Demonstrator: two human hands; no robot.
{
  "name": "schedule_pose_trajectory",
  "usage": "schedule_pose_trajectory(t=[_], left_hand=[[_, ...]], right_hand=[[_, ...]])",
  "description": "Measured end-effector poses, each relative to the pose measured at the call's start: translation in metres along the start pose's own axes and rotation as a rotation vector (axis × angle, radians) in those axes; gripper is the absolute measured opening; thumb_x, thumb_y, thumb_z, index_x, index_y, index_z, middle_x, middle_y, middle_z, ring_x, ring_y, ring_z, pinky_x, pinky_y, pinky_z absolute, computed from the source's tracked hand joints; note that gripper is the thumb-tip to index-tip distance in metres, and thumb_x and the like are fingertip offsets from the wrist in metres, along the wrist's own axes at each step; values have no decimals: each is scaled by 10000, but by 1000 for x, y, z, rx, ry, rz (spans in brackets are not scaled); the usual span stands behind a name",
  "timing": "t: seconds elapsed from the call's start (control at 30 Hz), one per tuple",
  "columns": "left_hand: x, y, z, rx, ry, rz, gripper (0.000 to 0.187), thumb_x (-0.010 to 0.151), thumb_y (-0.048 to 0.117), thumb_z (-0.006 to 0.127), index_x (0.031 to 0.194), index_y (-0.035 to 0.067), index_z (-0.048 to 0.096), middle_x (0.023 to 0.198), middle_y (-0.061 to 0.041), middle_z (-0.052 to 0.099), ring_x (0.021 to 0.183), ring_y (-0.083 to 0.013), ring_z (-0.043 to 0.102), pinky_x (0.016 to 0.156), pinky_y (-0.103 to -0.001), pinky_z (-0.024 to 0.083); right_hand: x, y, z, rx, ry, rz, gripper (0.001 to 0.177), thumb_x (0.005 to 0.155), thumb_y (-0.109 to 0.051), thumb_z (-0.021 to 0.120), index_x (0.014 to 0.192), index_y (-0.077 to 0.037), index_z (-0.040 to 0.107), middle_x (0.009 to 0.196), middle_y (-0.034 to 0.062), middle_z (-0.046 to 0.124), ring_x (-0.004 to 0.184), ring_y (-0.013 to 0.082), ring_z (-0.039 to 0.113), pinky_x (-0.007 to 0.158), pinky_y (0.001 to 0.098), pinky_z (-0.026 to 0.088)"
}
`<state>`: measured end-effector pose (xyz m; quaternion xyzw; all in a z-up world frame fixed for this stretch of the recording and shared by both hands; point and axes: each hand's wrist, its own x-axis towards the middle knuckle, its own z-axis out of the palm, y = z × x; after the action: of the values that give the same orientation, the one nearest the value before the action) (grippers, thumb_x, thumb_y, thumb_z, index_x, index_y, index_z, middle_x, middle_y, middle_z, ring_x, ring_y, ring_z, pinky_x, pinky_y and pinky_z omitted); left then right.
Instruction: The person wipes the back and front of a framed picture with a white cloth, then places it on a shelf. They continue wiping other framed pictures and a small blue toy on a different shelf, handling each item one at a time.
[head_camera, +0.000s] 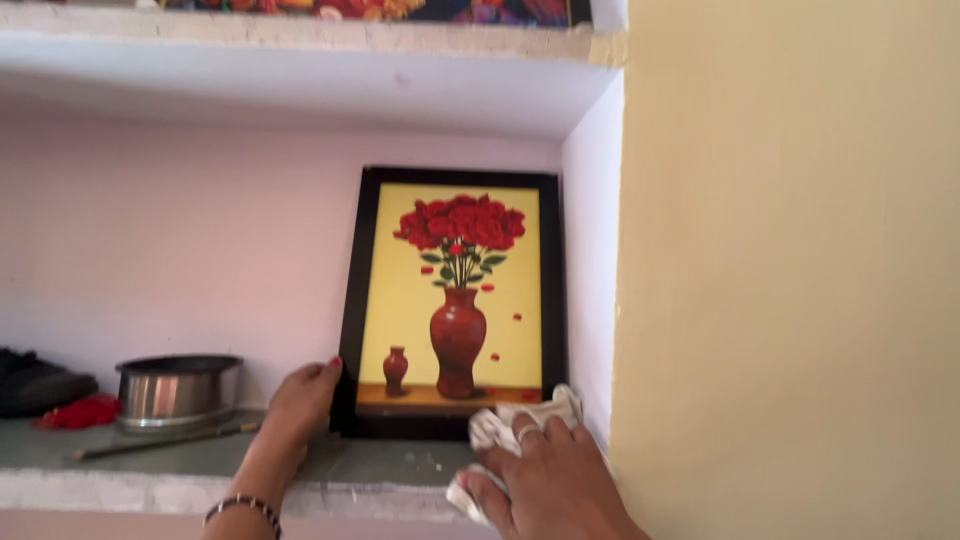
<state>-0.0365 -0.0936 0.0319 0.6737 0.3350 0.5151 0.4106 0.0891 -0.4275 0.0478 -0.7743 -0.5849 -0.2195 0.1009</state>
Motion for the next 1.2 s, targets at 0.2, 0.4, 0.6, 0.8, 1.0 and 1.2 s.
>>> schedule_pose_trajectory(t=[0.2,0.4,0.6,0.8,1.0,1.2], left_hand=[[18,-17,7,107,-45,20,586,966,502,552,1259,15,696,1188,-208,767,1155,-322,701,1007,-393,504],[81,-70,21,238,34,263,670,1003,594,358,1272,68,673,1249,-245,696,1238,-393,601,1062,-428,439],[97,-73,23,84,154,89,796,973,694,324,1209,60,742,1262,-228,699,1213,-365,644,1092,-418,452],[73,-53,14,33,119,26,815,974,694,302,1328,27,608,1146,-288,709,1053,-414,701,998,-458,519],[56,-39,5,102,125,231,803,1023,669,308,1317,-28,578,1256,-321,655,1202,-473,595,1035,-485,450],[11,-5,6,364,16,108,714,910,598,569,1367,48,568,1218,-279,709,1223,-427,648,1049,-449,508]], right_hand=[[47,21,-59,266,141,-26,427,902,-478,669,1223,-211,758,1169,138,722,1094,342,680,950,459,533],[168,22,-107,239,754,20,681,938,-333,550,1572,-146,389,1554,174,381,1398,397,374,1159,500,334],[205,-33,-48,-115,637,-32,736,936,-395,538,1575,-176,247,1698,122,150,1536,372,80,1201,571,39],[178,-71,12,167,476,-225,743,891,-206,648,1566,-184,339,1659,143,189,1550,367,87,1197,609,110],[142,-39,44,258,252,-524,695,835,41,636,1471,-230,559,1665,123,332,1568,367,215,1208,611,162],[113,2,41,565,-103,-574,510,849,20,613,1272,-237,732,1608,105,472,1474,320,424,1195,384,358]])
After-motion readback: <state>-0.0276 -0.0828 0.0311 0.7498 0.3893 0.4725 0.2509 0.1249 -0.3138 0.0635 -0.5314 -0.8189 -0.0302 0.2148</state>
